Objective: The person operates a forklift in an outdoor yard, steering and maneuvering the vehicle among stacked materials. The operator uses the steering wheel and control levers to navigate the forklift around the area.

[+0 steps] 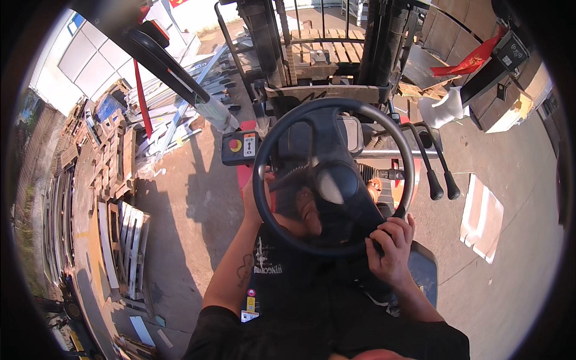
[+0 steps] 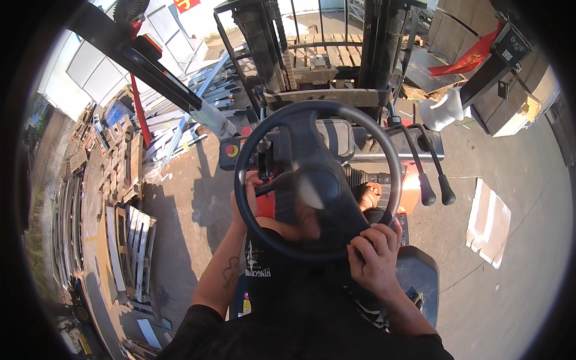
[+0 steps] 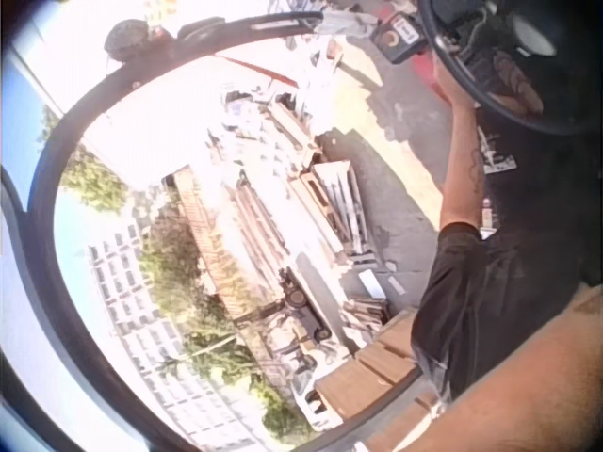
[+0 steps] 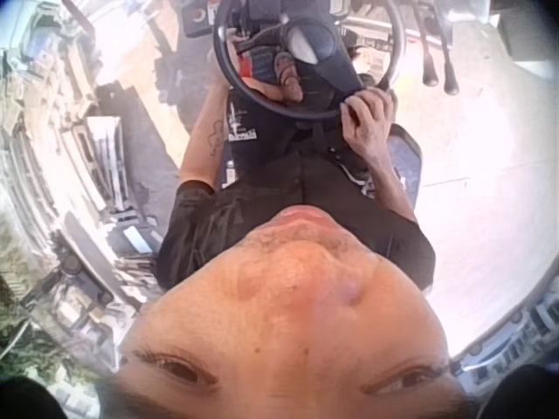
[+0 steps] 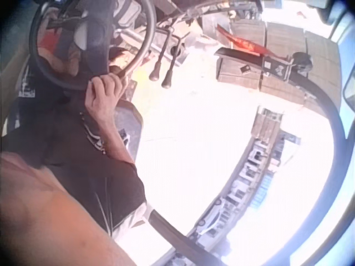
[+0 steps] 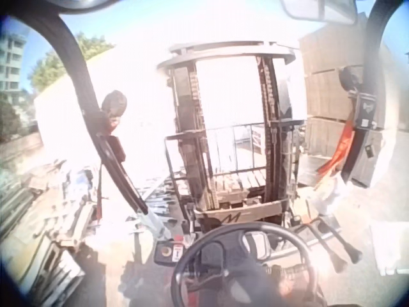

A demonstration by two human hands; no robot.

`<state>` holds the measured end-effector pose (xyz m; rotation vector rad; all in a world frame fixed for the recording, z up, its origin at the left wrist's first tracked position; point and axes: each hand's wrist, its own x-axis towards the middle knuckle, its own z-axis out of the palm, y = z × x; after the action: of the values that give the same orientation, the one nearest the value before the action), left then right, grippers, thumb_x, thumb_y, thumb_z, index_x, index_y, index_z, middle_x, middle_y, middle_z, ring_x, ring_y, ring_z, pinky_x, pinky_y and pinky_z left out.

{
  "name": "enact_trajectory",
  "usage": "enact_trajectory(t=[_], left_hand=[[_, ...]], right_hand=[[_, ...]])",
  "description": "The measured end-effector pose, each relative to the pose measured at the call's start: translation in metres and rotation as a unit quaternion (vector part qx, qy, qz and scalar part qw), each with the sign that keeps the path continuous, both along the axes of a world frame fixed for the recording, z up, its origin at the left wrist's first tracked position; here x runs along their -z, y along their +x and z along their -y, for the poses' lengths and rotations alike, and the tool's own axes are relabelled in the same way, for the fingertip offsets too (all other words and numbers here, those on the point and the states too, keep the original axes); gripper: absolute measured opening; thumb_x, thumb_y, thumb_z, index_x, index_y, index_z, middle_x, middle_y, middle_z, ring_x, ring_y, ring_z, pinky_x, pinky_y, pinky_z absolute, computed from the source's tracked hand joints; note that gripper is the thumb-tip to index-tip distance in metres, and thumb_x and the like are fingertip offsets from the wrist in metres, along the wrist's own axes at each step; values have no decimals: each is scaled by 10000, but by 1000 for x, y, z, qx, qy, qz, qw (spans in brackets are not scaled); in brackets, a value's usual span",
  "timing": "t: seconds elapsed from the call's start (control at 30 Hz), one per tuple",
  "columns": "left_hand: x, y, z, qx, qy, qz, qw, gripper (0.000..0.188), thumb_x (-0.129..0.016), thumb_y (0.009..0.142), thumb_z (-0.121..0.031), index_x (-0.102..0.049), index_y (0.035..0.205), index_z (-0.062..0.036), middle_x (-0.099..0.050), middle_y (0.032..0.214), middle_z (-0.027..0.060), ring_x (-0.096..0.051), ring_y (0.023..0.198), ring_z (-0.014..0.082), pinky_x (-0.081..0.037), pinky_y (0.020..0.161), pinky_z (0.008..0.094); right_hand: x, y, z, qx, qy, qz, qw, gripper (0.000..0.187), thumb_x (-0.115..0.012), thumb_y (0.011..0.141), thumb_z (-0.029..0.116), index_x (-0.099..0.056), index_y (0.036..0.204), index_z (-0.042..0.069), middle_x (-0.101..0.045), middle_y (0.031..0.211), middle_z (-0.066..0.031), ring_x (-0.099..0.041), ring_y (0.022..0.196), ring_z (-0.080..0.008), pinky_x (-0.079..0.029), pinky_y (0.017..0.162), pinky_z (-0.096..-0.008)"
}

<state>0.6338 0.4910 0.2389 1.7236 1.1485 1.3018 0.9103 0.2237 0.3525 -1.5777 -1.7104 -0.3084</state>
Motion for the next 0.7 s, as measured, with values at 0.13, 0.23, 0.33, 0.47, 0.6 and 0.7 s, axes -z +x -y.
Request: enact_trajectory(t=[0.13,0.23,0.33,0.47,0.6,0.7], left_hand=[[-5,-6,25,3,-24,9,1000,286,-577,1147,-110,-743,1364,-27,-807,1052,90,-782,1007,215,-610,919,369],[-15,1,67,-2,-86,20,996,305,-574,1158,-154,-732,1390,-33,-814,1046,94,-784,986,222,-611,906,375],[-23,10,82,-10,-48,-146,988,306,-579,1157,-162,-734,1386,-32,-830,1012,119,-792,931,235,-614,842,372],[-25,30,65,11,7,-2,1000,296,-566,1144,-108,-735,1368,-13,-830,1022,116,-800,946,247,-616,856,384],[-10,74,58,34,73,-22,997,286,-559,1136,-94,-739,1334,7,-828,1045,128,-810,1009,260,-621,915,397],[14,131,71,5,-18,-48,999,275,-540,1165,-95,-736,1319,20,-802,1107,123,-781,1037,223,-613,923,373]], right_hand=[[33,-112,-4,-213,-83,-37,973,286,-846,869,104,-740,1126,171,-632,1166,-44,-631,1284,-283,-313,1302,-667],[-30,-128,-71,-299,-9,-12,954,235,-804,899,145,-719,1118,147,-605,1125,-52,-620,1281,-293,-308,1307,-694],[-109,-75,-146,-210,57,14,976,186,-792,944,156,-712,1109,127,-627,1124,-63,-624,1270,-321,-310,1284,-725],[-139,57,-148,-60,53,-3,997,199,-819,943,135,-727,1118,152,-639,1104,-57,-643,1226,-355,-320,1263,-736],[-85,164,-79,32,42,4,999,257,-865,910,97,-730,1125,143,-658,1154,-75,-646,1289,-361,-302,1278,-731],[-29,219,-16,53,36,-46,997,272,-858,889,38,-720,1109,117,-658,1172,-86,-644,1312,-370,-296,1288,-717]])
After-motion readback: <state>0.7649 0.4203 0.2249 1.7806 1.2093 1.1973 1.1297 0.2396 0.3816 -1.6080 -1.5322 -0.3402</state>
